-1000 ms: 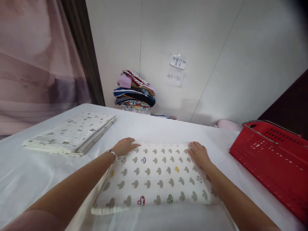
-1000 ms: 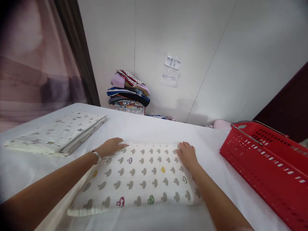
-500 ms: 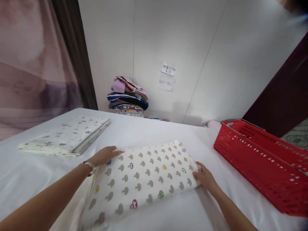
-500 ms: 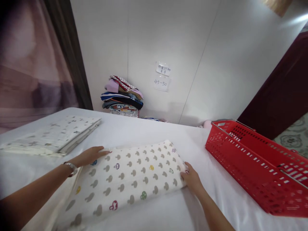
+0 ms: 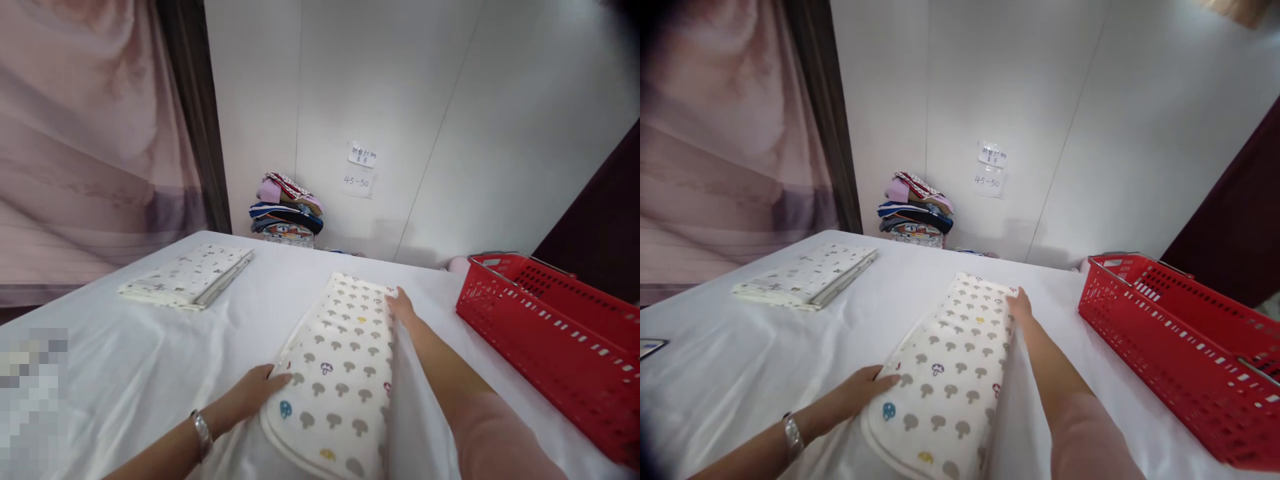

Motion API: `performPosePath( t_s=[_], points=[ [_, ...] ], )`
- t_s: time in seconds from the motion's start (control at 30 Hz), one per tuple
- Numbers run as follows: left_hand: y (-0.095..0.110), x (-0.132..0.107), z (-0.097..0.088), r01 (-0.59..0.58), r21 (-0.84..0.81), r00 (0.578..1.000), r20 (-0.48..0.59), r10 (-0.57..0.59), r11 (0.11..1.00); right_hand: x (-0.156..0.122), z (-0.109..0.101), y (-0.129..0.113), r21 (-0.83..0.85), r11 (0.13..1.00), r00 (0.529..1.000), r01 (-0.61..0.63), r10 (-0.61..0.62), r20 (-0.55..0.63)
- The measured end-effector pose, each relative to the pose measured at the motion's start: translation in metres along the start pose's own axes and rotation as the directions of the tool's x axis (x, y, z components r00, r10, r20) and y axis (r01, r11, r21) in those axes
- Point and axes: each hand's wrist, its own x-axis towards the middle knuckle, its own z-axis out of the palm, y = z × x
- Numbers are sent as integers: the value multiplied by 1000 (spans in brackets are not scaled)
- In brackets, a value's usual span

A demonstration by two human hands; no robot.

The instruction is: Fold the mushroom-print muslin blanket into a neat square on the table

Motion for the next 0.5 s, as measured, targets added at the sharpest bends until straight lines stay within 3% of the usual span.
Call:
performPosePath(
  t_s=[0.13, 0.23, 0.37, 0.5],
  points=[
    [7, 3, -9, 46, 72, 998, -46, -43, 996, -34, 10, 12, -100, 993, 992, 62, -50, 117],
    [11, 12, -11, 51, 95, 990, -138, -38, 994, -36, 7, 7, -167, 976, 981, 142, -117, 152],
    [6, 23, -8, 22, -3, 985, -171, -22, 1000, -17, 21, -29, -218, 936, 951, 276, -234, 200],
    [-4, 28, -5, -5, -26, 979, -203, -1, 1000, 7, 60, -80, -237, 893, 910, 383, -321, 262]
  ],
)
